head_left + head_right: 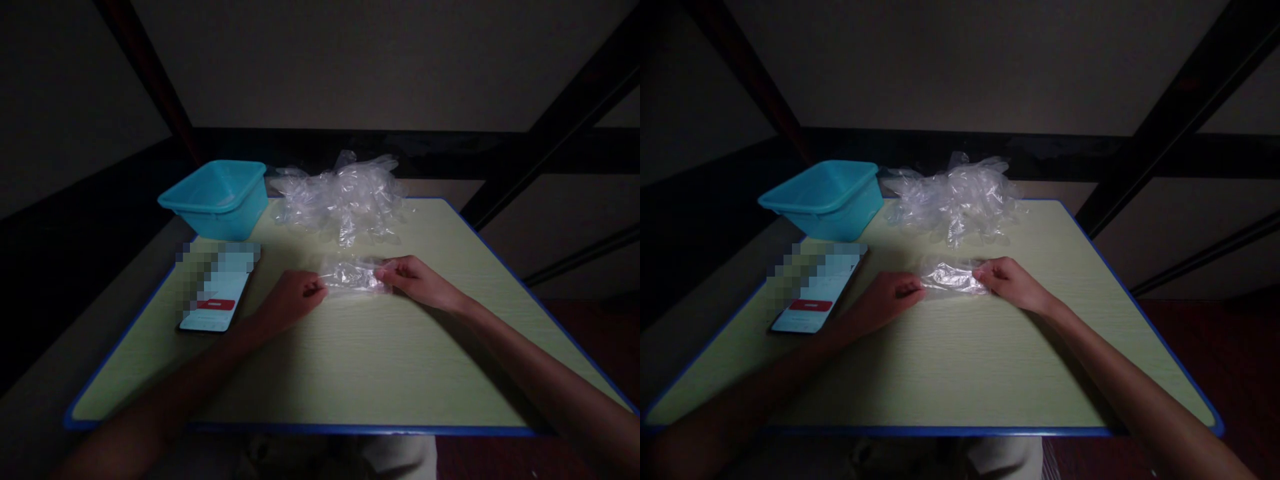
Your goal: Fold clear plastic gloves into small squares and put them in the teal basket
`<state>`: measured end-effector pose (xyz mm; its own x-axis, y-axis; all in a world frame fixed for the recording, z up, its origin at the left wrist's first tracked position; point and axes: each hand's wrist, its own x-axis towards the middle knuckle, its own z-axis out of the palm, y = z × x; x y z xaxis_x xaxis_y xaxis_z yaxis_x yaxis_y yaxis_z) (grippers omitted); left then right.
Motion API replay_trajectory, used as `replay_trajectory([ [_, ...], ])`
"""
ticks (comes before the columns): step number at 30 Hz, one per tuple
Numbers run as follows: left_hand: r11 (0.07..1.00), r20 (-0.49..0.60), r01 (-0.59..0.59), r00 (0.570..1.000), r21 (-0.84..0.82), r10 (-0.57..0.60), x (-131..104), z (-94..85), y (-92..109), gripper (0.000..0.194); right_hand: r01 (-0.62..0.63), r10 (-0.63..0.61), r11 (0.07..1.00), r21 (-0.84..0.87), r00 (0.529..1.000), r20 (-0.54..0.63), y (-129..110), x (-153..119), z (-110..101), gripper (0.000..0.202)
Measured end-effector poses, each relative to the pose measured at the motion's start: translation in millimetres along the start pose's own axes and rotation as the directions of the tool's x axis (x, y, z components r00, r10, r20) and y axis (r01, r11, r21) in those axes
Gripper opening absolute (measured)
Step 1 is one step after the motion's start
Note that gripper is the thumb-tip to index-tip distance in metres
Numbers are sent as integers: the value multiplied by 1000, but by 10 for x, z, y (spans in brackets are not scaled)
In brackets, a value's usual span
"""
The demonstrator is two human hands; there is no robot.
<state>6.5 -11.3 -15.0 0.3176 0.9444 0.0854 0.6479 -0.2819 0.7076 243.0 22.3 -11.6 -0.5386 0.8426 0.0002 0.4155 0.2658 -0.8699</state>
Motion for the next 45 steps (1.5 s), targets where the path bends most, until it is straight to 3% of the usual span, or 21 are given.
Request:
replay_trajectory([
  [3,989,-9,65,998,-133,-67,28,25,-47,15,-55,55,998,-2,998,-34,8,90,13,42],
  [8,972,-54,78,994,-223,-92,76,67,-104,6,-89,95,995,51,988,-122,49,154,54,31],
  [11,942,-58,107,990,-318,-132,90,80,-105,22,-118,140,984,131,976,-169,60,152,53,21],
  [16,908,-60,174,976,-381,-212,106,99,-84,32,-133,169,978,161,956,-240,59,119,63,29],
  [21,896,-63,189,970,-401,-233,118,111,-70,35,-108,105,994,6,944,-313,73,97,116,30],
  [28,917,-103,139,976,-373,-190,121,133,-98,36,-80,1,970,-230,945,-327,75,66,134,35],
  [37,954,-193,102,968,-281,-161,119,165,-121,48,-104,-88,877,-469,925,-370,63,37,182,39],
  [45,957,-243,66,960,-284,-138,92,186,-107,44,-38,-239,755,-654,913,-329,97,16,236,19],
])
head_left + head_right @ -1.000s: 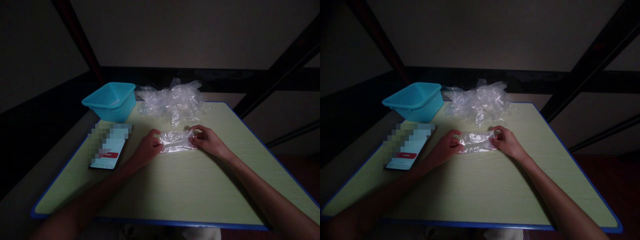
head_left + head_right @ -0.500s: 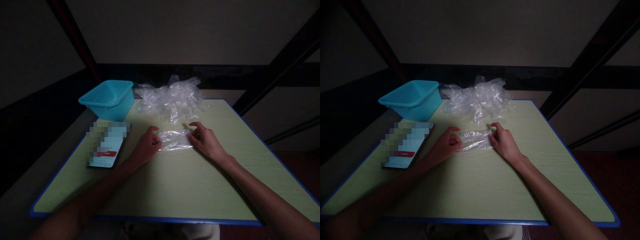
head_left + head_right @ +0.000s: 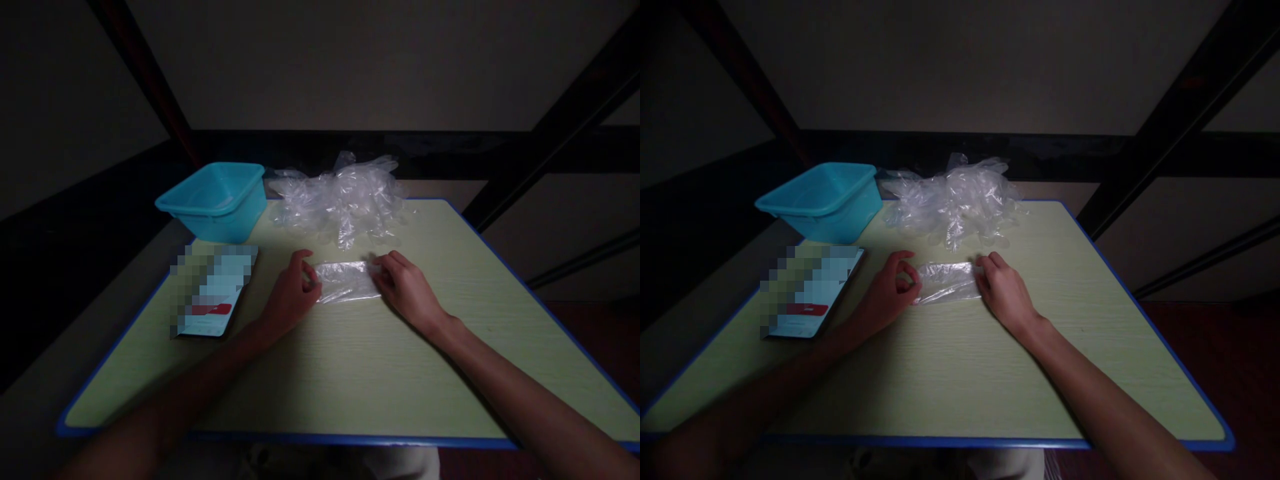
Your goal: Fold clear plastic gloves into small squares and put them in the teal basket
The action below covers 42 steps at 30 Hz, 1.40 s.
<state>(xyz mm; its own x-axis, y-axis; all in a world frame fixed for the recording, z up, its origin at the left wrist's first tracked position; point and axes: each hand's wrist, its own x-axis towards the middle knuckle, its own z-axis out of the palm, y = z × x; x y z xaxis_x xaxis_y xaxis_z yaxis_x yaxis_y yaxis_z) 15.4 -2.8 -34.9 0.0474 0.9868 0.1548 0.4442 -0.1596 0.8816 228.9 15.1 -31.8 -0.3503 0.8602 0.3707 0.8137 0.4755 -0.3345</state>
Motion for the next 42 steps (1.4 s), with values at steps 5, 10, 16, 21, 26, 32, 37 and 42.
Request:
replay_trajectory([
  [5,1000,-10,13,1000,-15,-13,-10,-6,34,41,117,-116,992,-49,993,23,-6,0,49,26],
  [10,999,-21,46,999,-18,-46,-7,-29,34,40,210,-208,973,-99,978,35,23,16,92,25],
  [16,993,1,88,996,77,-88,6,-102,46,39,233,-219,958,-169,971,99,17,22,78,28],
  [21,909,-115,-10,991,418,64,39,-214,116,32,251,-227,946,-207,965,131,1,25,51,30],
  [26,725,123,-353,928,592,352,53,-47,265,25,265,-250,948,-176,963,103,-41,9,-18,35],
  [32,513,366,-505,861,694,352,-2,440,290,45,212,-177,958,-191,967,181,-155,-77,-16,48],
  [37,502,375,-468,884,727,280,-68,562,176,50,200,-127,947,-251,952,280,-138,-135,58,51],
  [42,525,374,-445,895,726,243,-85,518,181,52,208,-115,936,-284,943,311,-119,-143,62,53],
])
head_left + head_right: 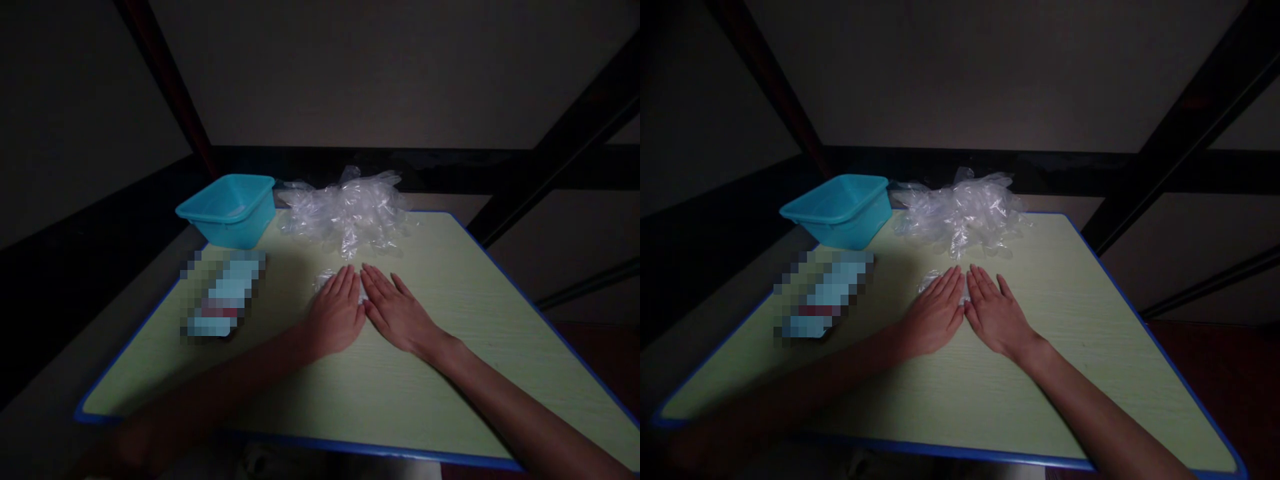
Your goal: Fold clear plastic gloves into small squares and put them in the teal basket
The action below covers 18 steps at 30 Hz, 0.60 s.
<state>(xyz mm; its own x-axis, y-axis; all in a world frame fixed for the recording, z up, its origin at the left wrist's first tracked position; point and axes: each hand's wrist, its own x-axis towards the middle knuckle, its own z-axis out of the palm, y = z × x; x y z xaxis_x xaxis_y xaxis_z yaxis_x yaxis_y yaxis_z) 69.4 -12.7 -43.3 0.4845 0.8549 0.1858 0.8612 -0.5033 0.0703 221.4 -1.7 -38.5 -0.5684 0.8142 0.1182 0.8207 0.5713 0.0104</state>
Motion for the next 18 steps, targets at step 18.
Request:
replay_trajectory([
  [18,1000,-58,9,998,-12,-9,-109,-12,-165,49,-13,13,1000,0,1000,8,-11,-1,-6,53],
])
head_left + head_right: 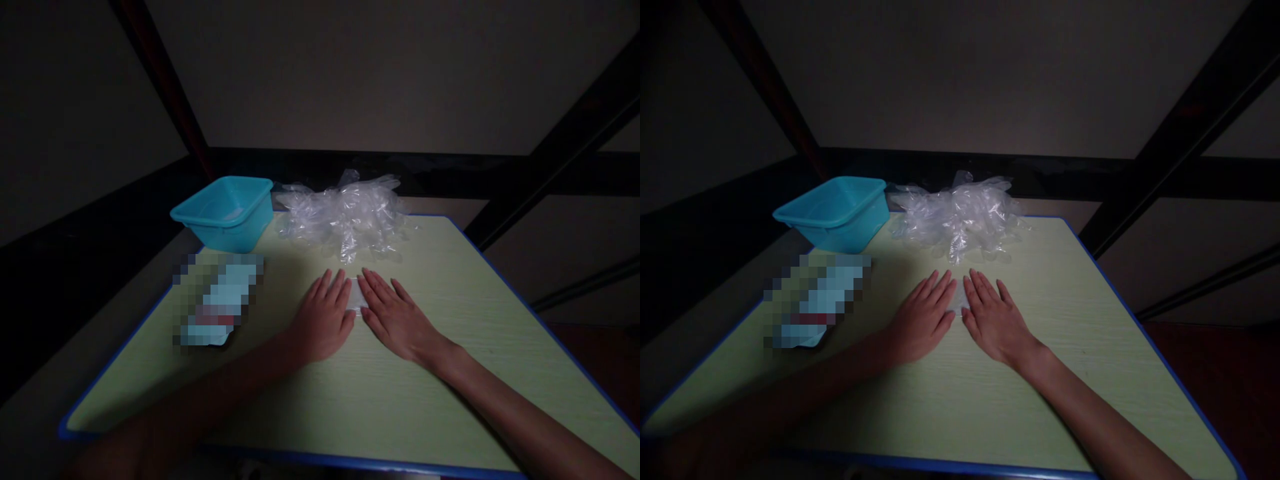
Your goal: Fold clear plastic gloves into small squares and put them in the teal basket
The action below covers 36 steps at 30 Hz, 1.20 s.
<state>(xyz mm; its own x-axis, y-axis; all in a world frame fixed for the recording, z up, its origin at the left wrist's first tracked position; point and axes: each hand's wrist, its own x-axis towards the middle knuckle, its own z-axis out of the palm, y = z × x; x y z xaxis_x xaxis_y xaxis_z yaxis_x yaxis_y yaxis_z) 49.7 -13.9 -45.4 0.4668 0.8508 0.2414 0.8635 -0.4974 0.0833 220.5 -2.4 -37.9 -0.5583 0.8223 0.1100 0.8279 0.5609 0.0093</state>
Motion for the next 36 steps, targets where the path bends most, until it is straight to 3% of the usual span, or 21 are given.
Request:
replay_trajectory([
  [6,999,14,10,1000,32,-11,-57,-24,-118,49,-4,5,1000,-13,1000,26,-4,-3,-16,54],
  [12,1000,-31,14,999,18,-13,-98,-8,-162,50,-13,13,1000,9,1000,-24,13,-19,31,54],
  [19,1000,-40,13,999,12,-12,-93,-2,-155,54,18,-12,992,127,999,-51,90,-29,15,64],
  [22,1000,-31,14,999,-11,-15,-93,5,-157,58,88,-73,979,184,993,-88,197,-22,-106,59],
  [26,997,-62,31,997,-64,-35,-99,-29,-164,61,309,-283,933,184,947,-155,350,-30,-284,42],
  [29,986,-160,-82,985,-148,58,-107,-104,-151,52,408,-380,898,164,908,-176,381,-47,-331,30],
  [32,944,-259,-248,947,-215,190,-105,-163,-96,40,451,-433,883,131,889,-147,339,-53,-316,25],
  [36,928,-239,-307,937,-210,255,-83,-143,-3,31,453,-440,888,79,887,-141,279,-45,-284,24],
])
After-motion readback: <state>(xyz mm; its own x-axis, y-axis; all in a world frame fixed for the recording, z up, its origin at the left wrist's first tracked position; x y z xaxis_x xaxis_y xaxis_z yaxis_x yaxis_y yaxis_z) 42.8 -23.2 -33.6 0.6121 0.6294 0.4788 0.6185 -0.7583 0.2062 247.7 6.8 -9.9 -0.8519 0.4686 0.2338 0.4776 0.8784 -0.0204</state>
